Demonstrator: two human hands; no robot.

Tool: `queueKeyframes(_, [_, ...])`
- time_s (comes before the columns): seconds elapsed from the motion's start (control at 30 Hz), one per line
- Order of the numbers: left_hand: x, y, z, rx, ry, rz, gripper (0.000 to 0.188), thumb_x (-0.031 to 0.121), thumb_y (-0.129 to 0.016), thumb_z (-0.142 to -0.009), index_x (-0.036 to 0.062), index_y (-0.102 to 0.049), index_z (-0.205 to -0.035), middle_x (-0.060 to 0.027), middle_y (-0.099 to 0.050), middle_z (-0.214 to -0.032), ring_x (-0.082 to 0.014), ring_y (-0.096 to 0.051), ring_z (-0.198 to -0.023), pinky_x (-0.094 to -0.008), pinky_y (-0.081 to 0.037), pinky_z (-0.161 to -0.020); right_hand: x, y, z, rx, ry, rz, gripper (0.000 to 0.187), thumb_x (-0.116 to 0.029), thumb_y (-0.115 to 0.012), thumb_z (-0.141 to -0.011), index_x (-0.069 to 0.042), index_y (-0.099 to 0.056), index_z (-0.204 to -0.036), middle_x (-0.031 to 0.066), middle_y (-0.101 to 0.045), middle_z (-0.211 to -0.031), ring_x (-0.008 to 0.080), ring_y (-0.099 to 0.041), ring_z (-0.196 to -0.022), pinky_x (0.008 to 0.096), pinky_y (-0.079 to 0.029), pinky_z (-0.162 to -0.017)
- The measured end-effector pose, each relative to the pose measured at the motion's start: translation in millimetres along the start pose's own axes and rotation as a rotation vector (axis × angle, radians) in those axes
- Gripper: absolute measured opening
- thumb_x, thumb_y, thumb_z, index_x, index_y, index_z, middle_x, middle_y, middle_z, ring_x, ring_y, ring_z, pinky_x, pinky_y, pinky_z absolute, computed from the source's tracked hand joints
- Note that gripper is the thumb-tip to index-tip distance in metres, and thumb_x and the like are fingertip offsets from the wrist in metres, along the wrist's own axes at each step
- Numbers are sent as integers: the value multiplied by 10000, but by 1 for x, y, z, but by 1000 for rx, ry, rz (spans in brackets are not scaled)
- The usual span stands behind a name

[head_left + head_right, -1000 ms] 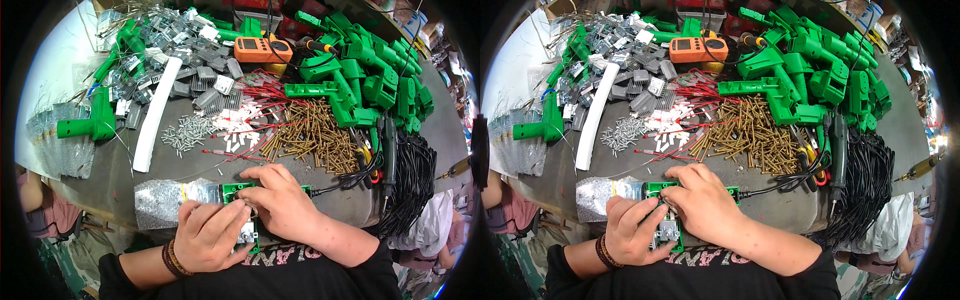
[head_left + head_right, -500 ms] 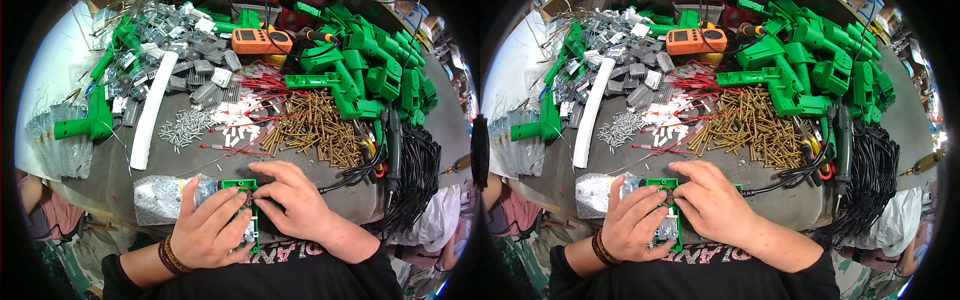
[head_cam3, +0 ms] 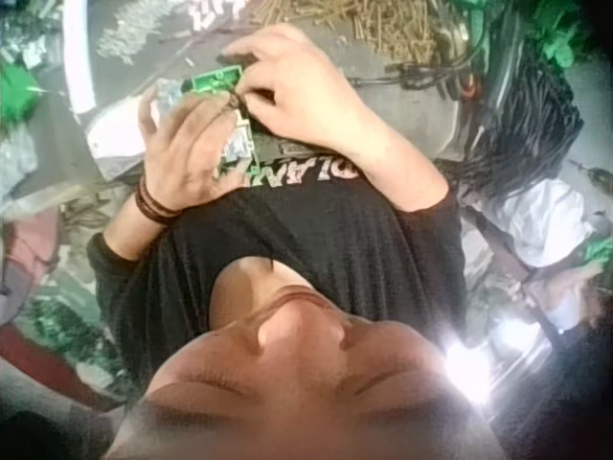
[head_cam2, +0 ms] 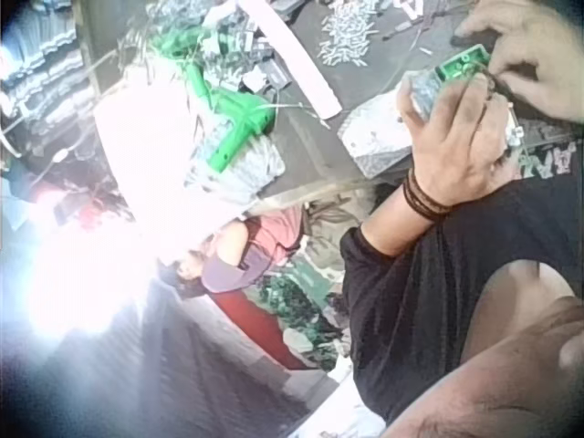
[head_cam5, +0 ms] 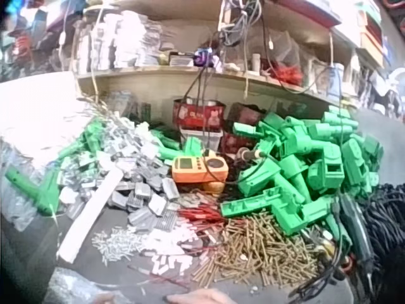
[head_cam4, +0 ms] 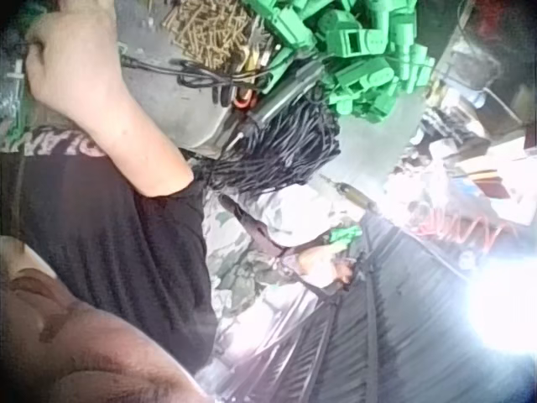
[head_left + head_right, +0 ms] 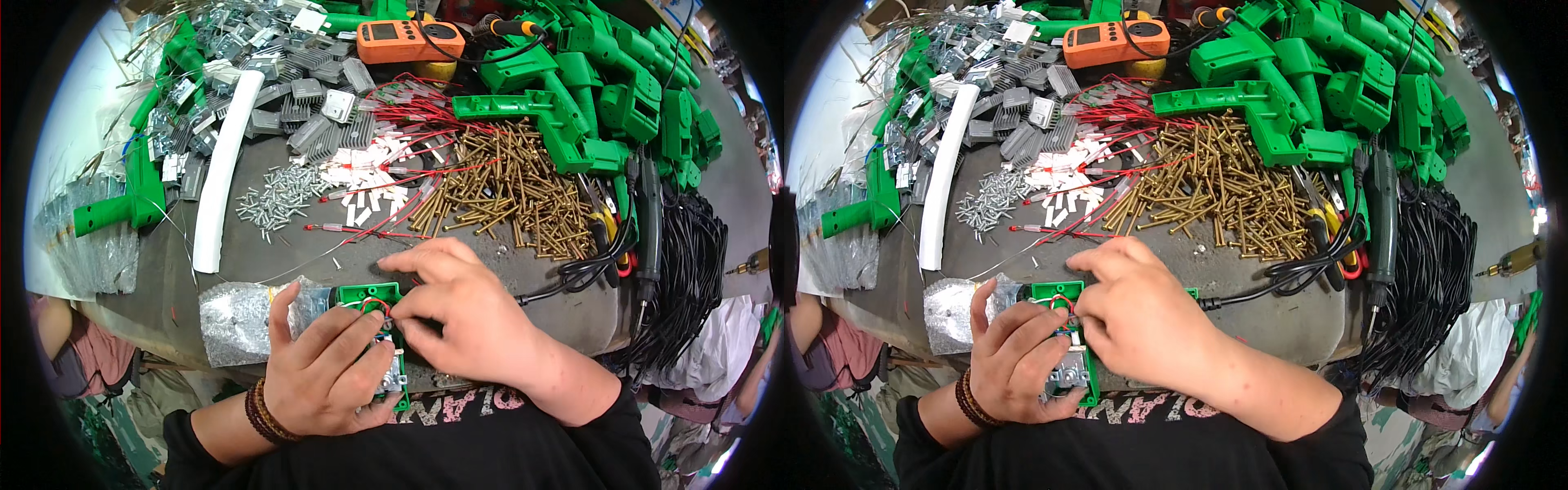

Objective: Assembling the internal components and soldering wires inside the green plastic casing of a tool, likely a glue gun.

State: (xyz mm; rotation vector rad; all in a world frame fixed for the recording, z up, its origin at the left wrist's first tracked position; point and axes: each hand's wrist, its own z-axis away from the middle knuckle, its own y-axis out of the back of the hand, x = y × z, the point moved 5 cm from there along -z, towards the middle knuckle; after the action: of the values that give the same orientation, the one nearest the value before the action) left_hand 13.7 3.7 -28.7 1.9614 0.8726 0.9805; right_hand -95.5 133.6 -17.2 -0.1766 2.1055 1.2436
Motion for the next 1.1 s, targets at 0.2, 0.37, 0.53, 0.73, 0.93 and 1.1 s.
queueKeyframes(0.2, [-1,0,-1,-12,-1,-8,475,439,-755,-751,120,-622,-1076,-104,-657,-1170,-253,-645,-1023,-706,-203,-1095,10,1,3,104,-26,-132,71,-74,-717,-759,-12,-687,-778,176,-646,-1174,378,-567,-1126,459,-469,-975])
queueKeyframes(0.37, [-1,0,-1,-2,1,-1,474,431,-750,-762,118,-620,-1093,-106,-657,-1184,-247,-639,-1049,-702,-198,-1097,7,1,0,83,-55,-66,70,-66,-709,-768,-2,-683,-773,170,-643,-1173,374,-552,-1151,446,-468,-980])
queueKeyframes(0.53, [0,3,-1,13,-22,3,482,441,-743,-766,114,-619,-1097,-107,-653,-1195,-257,-640,-1050,-696,-211,-1085,7,1,0,62,-80,12,73,-57,-747,-750,-32,-688,-785,126,-655,-1171,335,-569,-1129,435,-458,-958])
queueKeyframes(0.73, [4,7,-3,13,-56,-7,561,447,-748,-738,79,-599,-1135,-119,-641,-1204,-276,-615,-1054,-707,-243,-1035,-2,-3,5,43,-13,52,111,-115,-755,-778,-38,-675,-774,135,-623,-1185,345,-553,-1154,453,-460,-989])
queueKeyframes(0.93, [-1,6,5,25,-21,23,621,432,-770,-702,63,-574,-1161,-125,-649,-1197,-283,-608,-1046,-721,-242,-1013,85,164,-47,335,-139,593,177,-139,-683,-864,-40,-722,-1005,167,-690,-1076,354,-635,-1055,440,-504,-956])
queueKeyframes(1.1, [-1,-1,1,47,-52,-24,628,446,-793,-665,64,-588,-1120,-116,-667,-1194,-306,-598,-1050,-723,-229,-1055,183,230,-108,251,-337,1054,206,-201,-662,-883,-71,-717,-1032,124,-695,-1097,319,-618,-1106,415,-487,-989])
